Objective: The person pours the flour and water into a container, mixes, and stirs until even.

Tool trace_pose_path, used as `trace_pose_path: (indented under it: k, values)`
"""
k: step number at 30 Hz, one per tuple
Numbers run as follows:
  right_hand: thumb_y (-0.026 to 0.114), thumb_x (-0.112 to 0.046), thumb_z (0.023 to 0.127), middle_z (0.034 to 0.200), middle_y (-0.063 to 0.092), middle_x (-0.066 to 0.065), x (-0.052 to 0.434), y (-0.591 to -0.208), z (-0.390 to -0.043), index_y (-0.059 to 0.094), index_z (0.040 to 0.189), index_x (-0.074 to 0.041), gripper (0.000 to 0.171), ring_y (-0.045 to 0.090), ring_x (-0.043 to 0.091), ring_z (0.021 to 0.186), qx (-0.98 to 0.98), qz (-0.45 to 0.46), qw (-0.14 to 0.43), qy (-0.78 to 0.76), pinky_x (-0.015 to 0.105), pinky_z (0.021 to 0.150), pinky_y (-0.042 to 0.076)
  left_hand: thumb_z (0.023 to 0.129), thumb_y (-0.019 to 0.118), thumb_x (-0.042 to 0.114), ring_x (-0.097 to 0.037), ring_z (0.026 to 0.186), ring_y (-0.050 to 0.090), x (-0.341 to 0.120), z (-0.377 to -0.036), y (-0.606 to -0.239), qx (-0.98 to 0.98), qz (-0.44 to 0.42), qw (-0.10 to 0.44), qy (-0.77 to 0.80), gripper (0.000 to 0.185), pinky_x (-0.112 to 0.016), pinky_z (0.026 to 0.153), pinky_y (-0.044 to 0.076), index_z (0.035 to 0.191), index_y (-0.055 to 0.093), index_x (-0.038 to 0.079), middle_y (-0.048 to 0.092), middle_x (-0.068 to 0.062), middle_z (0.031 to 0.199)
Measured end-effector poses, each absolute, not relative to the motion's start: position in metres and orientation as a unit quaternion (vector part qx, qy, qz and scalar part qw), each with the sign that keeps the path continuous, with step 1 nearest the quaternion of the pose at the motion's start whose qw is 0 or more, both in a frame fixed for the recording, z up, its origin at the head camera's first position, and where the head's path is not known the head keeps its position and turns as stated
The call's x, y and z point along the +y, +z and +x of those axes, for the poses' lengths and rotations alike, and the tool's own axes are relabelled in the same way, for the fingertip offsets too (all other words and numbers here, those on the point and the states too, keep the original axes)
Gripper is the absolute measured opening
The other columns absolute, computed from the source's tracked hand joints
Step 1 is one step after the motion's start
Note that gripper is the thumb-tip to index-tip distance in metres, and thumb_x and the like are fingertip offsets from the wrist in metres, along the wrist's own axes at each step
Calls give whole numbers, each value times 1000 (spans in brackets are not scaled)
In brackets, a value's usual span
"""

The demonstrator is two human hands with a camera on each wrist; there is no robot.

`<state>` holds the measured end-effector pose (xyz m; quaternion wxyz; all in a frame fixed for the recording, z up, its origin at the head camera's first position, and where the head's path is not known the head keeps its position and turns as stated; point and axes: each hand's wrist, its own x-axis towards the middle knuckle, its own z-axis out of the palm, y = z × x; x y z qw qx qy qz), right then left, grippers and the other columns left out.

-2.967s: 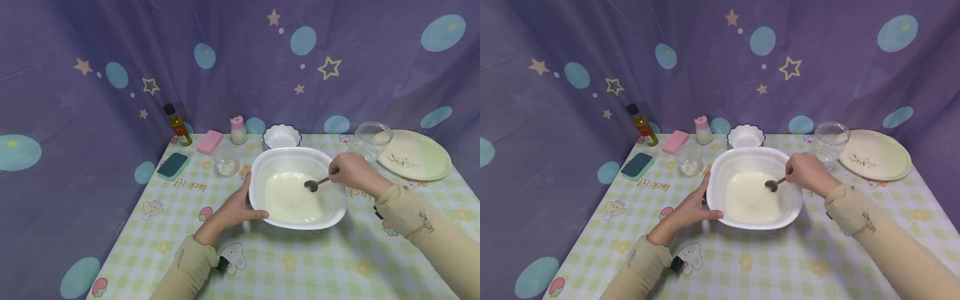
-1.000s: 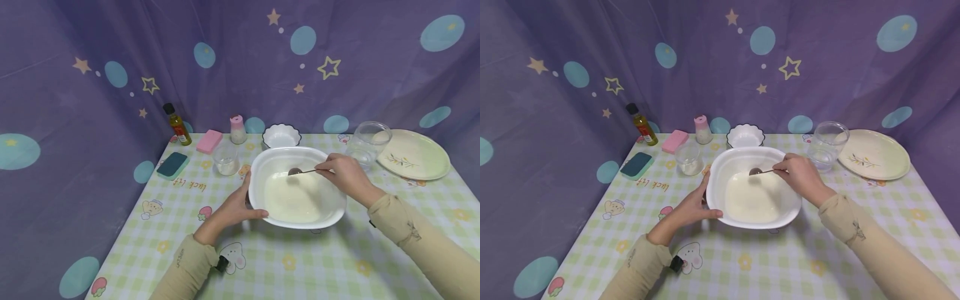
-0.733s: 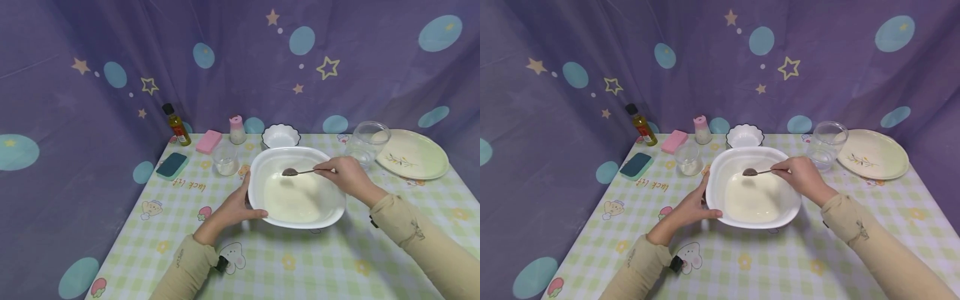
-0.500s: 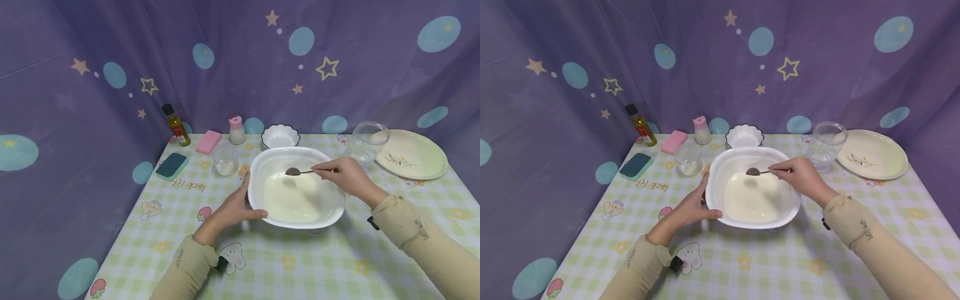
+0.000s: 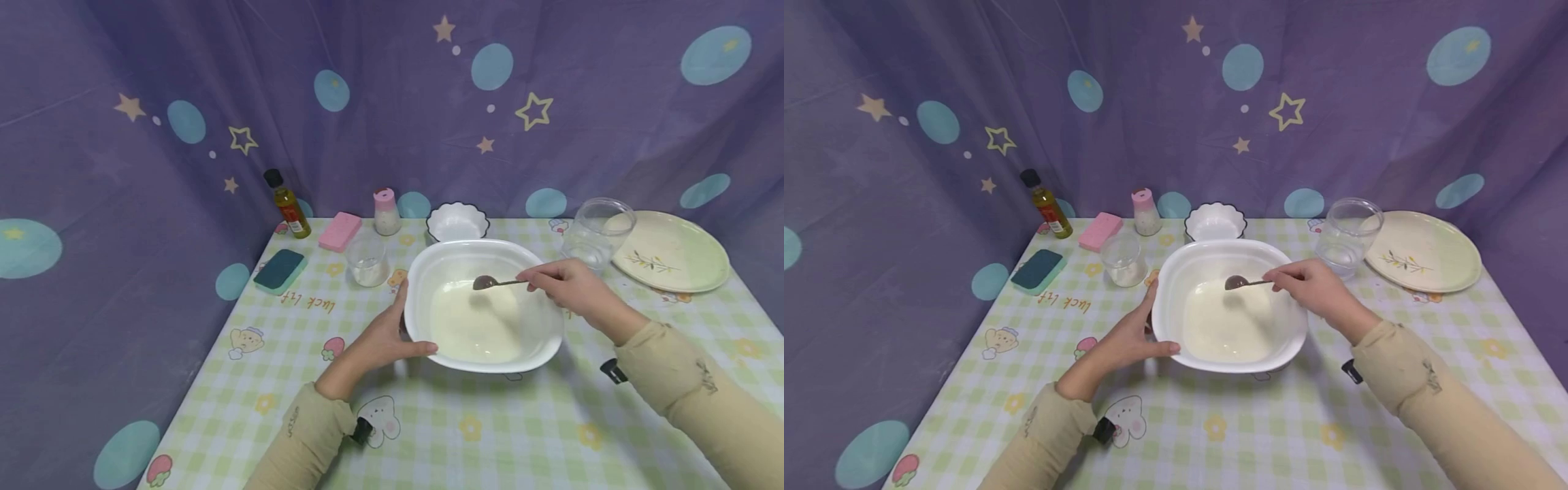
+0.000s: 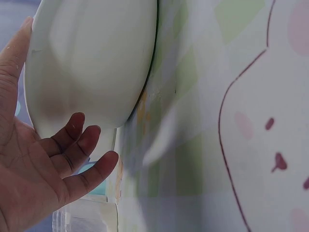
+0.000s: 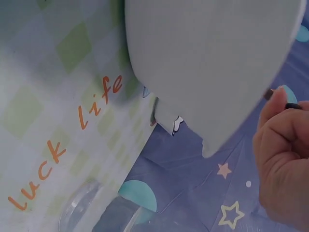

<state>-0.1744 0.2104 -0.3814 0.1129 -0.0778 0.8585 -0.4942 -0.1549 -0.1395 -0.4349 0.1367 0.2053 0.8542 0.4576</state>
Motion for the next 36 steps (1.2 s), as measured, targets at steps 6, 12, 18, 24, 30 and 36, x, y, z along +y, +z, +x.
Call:
trace_pose_path:
  k: [6, 12, 18, 24, 30, 36]
  values:
    - [59, -22, 99, 96, 70, 6, 225, -377, -167, 64, 123, 5, 37, 36, 8, 54, 836, -47, 121, -533, 25, 49, 35, 69, 83, 56, -20, 141, 29, -139, -155, -437, 855, 211, 133, 456, 130, -44, 112, 28, 154, -13, 33, 13, -2, 162]
    - [62, -22, 97, 89, 73, -1, 241, -380, -160, 61, 124, 8, 40, 35, 7, 53, 827, -29, 110, -551, 25, 48, 33, 69, 84, 55, -19, 140, 30, -139, -156, -437, 859, 205, 134, 449, 130, -43, 111, 28, 154, -14, 34, 14, -2, 161]
    - [57, -23, 100, 88, 74, -4, 251, -381, -154, 56, 126, 8, 41, 35, 6, 51, 832, -11, 105, -544, 26, 48, 34, 69, 83, 55, -19, 140, 31, -140, -155, -437, 860, 205, 132, 448, 130, -44, 111, 29, 154, -13, 33, 15, -2, 161]
    - [61, -27, 97, 81, 73, -4, 265, -386, -151, 61, 115, 8, 39, 36, 8, 50, 874, 9, 104, -475, 26, 46, 35, 69, 83, 56, -18, 139, 33, -139, -155, -437, 858, 205, 135, 452, 130, -44, 110, 30, 154, -13, 34, 15, -1, 161]
    - [68, -28, 92, 75, 70, -2, 278, -390, -151, 70, 98, 4, 32, 37, 8, 52, 885, -19, 143, -443, 25, 47, 35, 70, 83, 55, -19, 138, 35, -139, -154, -436, 858, 207, 131, 452, 129, -44, 110, 31, 154, -12, 33, 16, -2, 161]
    - [66, -20, 94, 78, 70, -1, 287, -395, -148, 69, 102, 8, 29, 34, 6, 49, 857, -25, 191, -477, 23, 45, 32, 70, 85, 52, -18, 137, 36, -138, -155, -436, 861, 202, 133, 448, 129, -43, 110, 31, 154, -12, 34, 16, -1, 161]
